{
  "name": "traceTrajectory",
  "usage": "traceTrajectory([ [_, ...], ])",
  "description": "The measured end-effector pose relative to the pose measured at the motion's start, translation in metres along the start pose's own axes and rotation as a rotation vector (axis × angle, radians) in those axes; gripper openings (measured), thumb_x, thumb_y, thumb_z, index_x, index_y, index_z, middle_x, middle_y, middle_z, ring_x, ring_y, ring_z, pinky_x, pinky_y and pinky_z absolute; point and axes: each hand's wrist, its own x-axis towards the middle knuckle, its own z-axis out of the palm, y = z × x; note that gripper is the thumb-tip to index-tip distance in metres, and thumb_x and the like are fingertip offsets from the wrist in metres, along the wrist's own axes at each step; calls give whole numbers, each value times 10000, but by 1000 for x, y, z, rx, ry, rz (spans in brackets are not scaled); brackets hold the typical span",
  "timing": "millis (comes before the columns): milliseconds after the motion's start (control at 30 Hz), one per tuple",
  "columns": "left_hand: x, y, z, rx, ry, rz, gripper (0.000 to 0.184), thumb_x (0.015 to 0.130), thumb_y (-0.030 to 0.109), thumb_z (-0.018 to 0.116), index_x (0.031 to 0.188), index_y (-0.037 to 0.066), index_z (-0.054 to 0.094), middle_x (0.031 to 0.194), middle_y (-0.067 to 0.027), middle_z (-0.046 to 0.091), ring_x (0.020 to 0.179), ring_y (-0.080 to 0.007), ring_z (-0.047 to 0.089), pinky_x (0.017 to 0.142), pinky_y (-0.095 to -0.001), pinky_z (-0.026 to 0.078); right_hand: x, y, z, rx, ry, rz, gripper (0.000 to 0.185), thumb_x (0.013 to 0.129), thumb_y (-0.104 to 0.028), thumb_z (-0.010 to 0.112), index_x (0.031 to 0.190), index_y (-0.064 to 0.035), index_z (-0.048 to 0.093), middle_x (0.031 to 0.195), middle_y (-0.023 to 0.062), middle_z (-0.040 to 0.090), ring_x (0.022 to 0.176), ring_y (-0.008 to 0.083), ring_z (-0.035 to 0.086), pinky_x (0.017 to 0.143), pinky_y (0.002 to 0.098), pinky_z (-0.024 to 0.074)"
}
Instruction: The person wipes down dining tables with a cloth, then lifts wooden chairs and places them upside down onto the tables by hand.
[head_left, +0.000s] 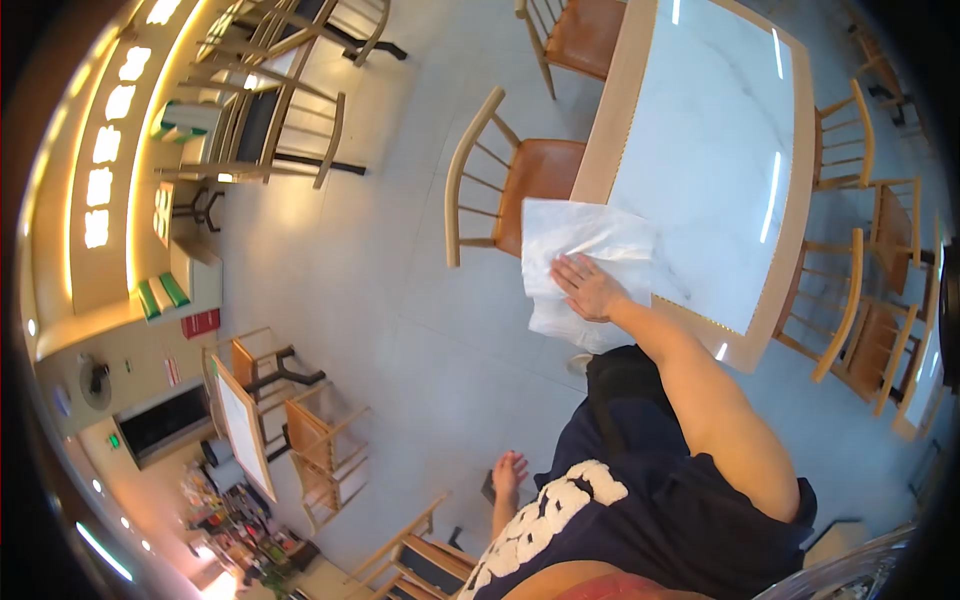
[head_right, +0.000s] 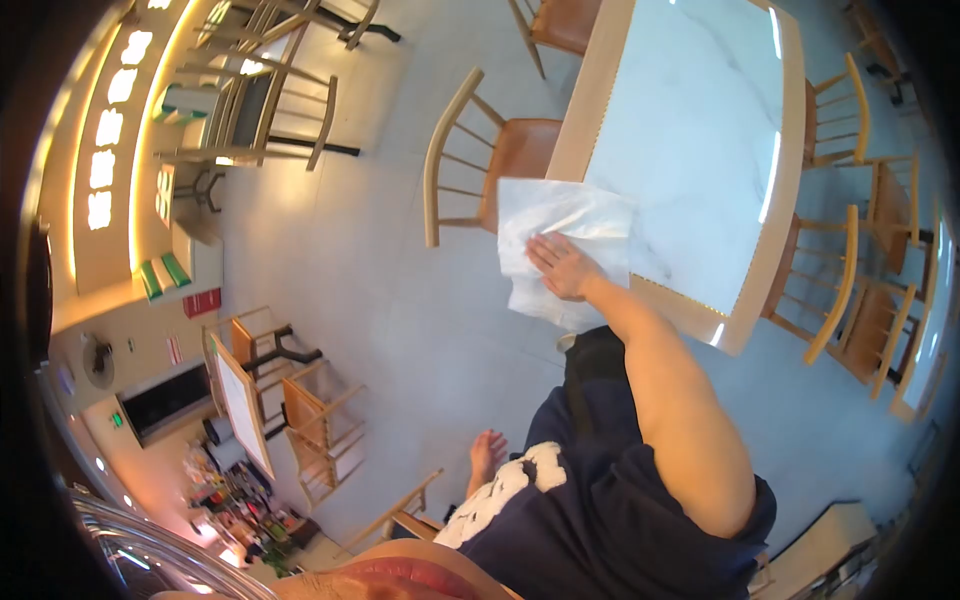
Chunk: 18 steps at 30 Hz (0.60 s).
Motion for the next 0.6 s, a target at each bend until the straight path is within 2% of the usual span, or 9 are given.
traceTrajectory([
  [67, 5, 7, 7, 108, -98, -49, 467, 1036, 437, 599, 1369, 109, 608, 1226, -76, 717, 1103, -227, 687, 897, -361, 535, 14, 22, 1, 86, -21, -132, 694, 978, -397, 545, 1566, -59, 394, 1665, 124, 333, 1561, 309, 252, 1271, 507, 198],
  [100, 26, -7, 1, 204, -155, -8, 465, 1033, 444, 602, 1353, 107, 623, 1217, -73, 720, 1093, -214, 685, 890, -340, 530, 23, 38, 3, 123, -26, -204, 692, 973, -397, 551, 1564, -70, 400, 1662, 116, 342, 1559, 308, 257, 1272, 500, 203],
  [133, 48, -20, -7, 295, -210, 54, 463, 1030, 450, 606, 1338, 105, 638, 1209, -70, 723, 1083, -201, 682, 884, -319, 525, 34, 57, 2, 163, -20, -183, 690, 969, -396, 555, 1562, -77, 406, 1657, 109, 352, 1556, 307, 265, 1271, 495, 207],
  [200, 57, 20, -2, 385, -253, 110, 463, 1024, 462, 612, 1307, 100, 668, 1192, -63, 729, 1063, -174, 678, 870, -277, 516, 53, 93, -4, 245, -12, -136, 686, 961, -395, 564, 1557, -90, 417, 1648, 96, 372, 1549, 304, 281, 1271, 485, 216],
  [300, 53, 93, 14, 233, -108, -128, 534, 1030, 452, 604, 1415, 85, 571, 1286, -85, 703, 1130, -244, 673, 947, -394, 518, 76, 155, -26, 136, 26, 108, 702, 949, -395, 579, 1556, -83, 415, 1650, 97, 362, 1551, 297, 274, 1270, 492, 214],
  [333, 43, 127, 29, 233, -75, -131, 598, 1032, 454, 597, 1479, 73, 486, 1364, -108, 664, 1214, -308, 649, 1001, -494, 499, 82, 174, -32, 112, 23, 152, 703, 955, -403, 565, 1562, -86, 404, 1660, 96, 342, 1559, 290, 253, 1277, 484, 196],
  [433, 35, 223, 74, 271, -28, 49, 585, 1043, 449, 582, 1469, 59, 493, 1375, -133, 650, 1250, -309, 632, 1010, -482, 504, 102, 234, -49, 38, 36, 296, 706, 972, -422, 532, 1578, -97, 375, 1682, 91, 298, 1577, 276, 208, 1290, 468, 154],
  [600, 19, 324, 152, 323, -93, 269, 556, 1060, 402, 576, 1479, 49, 483, 1380, -147, 643, 1251, -278, 627, 1017, -440, 499, 131, 323, -65, -41, 160, 543, 719, 988, -402, 528, 1609, -104, 323, 1686, 90, 292, 1570, 287, 226, 1282, 485, 163],
])
